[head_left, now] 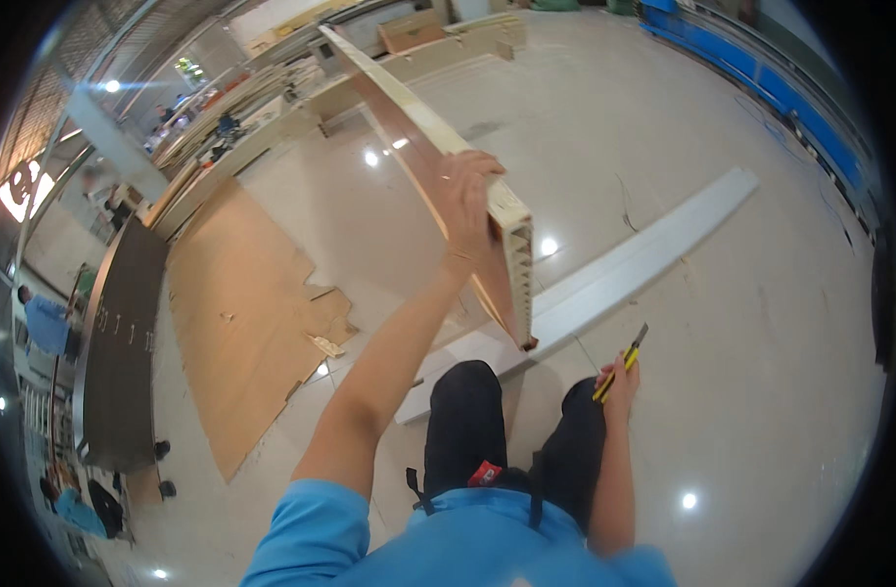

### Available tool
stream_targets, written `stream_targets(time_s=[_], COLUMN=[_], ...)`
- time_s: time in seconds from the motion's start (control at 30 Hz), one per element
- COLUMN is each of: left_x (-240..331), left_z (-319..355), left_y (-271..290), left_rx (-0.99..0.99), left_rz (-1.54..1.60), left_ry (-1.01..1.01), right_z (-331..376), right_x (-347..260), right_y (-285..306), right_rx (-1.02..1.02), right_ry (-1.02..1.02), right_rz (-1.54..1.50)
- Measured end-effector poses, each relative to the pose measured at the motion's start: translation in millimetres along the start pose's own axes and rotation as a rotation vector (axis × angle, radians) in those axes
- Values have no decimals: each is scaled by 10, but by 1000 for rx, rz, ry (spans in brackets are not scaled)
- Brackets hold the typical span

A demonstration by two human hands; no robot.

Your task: The person picks up a long wooden plank and uses a utility knife to trim its edges. They repeatedly score and shave the wood along the length of the plank while holding it steady with the other hand.

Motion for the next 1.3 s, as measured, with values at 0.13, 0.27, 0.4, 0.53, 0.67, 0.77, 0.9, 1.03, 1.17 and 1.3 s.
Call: stream_targets(time_s=[0.13, 0.27, 0.4, 0.53, 0.67, 0.77, 0.9, 1.03, 1.17, 1.3], left_x=[-21, 20, 46, 38, 26, 22, 23, 26, 21, 12], left_z=[3, -4, -25, -32, -25, -24, -25, -18, -20, -19], left_y=[-11, -4, 12, 9, 2, -1, 1, 7, 7, 5], left_rx=[8, 2, -11, -15, 4, 4, -12, -15, -21, -22], left_rz=[41, 48, 47, 66, 77, 57, 38, 31, 31, 24], left_ry=[11, 31, 38, 32, 18, 18, 26, 29, 31, 31], right_z=[-108, -165, -152, -159, -176, -177, -172, -168, -156, -141], right_x=[99, 121, 135, 140, 161, 164, 162, 166, 162, 152], right_y=[95, 109, 87, 68, 65, 58, 47, 41, 37, 32], right_rx=[106, 140, 150, 125, 120, 111, 101, 98, 96, 109], right_ry=[-88, -115, -130, -107, -108, -98, -96, -99, -94, -110], right_rz=[-159, -220, -214, -206, -201, -192, -178, -180, -177, -176])
Point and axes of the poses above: each hand's wrist, its own z-axis away from the middle knuckle, its own y-axis out of the back of the hand, x = y × z, the point moved 4 cm from there along -z, towards the middle knuckle, and after that the axes turned 3 degrees about x, right-handed, at the moved point
